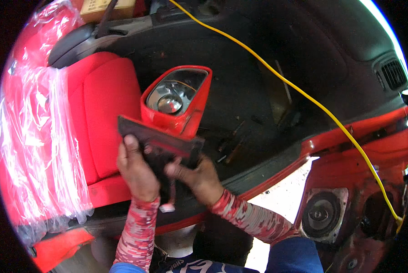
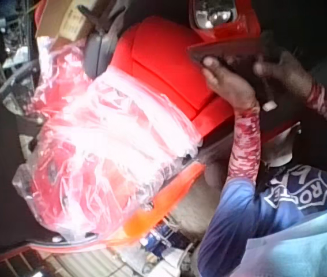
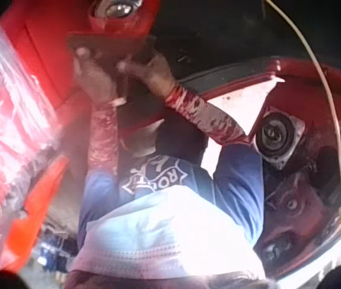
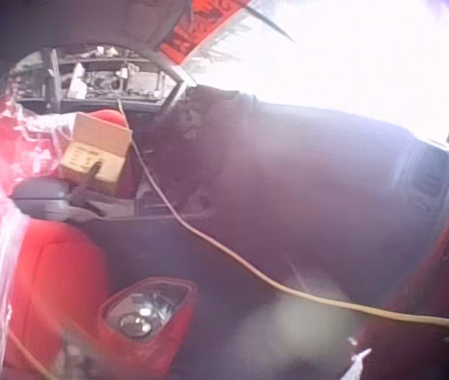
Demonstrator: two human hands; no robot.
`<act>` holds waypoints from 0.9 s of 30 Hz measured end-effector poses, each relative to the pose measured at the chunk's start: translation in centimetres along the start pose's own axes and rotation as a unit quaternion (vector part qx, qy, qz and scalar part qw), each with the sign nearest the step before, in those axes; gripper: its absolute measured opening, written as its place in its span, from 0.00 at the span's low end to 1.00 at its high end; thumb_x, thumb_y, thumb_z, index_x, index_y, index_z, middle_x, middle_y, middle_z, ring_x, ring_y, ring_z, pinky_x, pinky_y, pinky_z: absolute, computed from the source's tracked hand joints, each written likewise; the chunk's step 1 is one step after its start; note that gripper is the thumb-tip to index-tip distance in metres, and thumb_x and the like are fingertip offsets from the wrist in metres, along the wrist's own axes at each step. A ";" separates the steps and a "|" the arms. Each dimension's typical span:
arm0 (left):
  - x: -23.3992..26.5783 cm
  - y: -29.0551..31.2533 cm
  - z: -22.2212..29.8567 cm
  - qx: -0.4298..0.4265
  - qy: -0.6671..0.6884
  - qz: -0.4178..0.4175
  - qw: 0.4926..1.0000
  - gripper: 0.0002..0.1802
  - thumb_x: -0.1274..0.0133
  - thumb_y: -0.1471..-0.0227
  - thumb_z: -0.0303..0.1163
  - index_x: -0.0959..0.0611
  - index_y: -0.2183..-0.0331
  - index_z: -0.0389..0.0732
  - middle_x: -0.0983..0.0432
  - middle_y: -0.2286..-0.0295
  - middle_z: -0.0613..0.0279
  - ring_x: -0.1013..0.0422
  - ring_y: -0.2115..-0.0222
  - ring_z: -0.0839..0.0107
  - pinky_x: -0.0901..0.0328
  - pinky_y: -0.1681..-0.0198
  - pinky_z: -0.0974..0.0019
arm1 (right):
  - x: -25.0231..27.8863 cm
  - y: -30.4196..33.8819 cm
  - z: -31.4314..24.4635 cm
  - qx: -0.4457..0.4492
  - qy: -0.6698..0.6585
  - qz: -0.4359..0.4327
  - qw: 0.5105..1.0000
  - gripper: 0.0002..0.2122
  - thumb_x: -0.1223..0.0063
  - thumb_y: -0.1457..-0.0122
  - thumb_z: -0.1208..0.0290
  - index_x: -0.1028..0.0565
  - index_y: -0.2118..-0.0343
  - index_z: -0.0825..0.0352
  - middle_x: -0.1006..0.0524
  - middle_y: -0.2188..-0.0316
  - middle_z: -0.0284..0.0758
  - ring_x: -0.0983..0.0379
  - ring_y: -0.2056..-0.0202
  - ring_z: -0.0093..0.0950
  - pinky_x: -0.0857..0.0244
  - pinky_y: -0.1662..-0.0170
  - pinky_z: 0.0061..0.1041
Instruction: The person removes the driver-side exterior mirror from a red car. Using a screwdriver and pliers, they loosen fasteners and detach the mirror assembly, then inspect the removed mirror and its mounting bracket.
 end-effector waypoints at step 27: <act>5.0 10.0 -8.7 -0.196 -0.497 -0.397 0.747 0.33 0.38 0.57 0.59 0.16 0.56 0.44 0.20 0.57 0.57 0.24 0.59 0.57 0.32 0.59 0.54 | 58.1 -18.4 -10.0 0.064 0.557 0.340 0.755 0.23 0.36 0.44 0.48 0.16 0.53 0.61 0.15 0.60 0.32 0.21 0.59 0.28 0.31 0.52 0.31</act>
Point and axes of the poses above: each hand's wrist, its own y-axis away from the middle knuckle, its own x-axis out of the back of the hand, z = x × y, the point moved 2 cm from there along -y, towards the middle knuckle
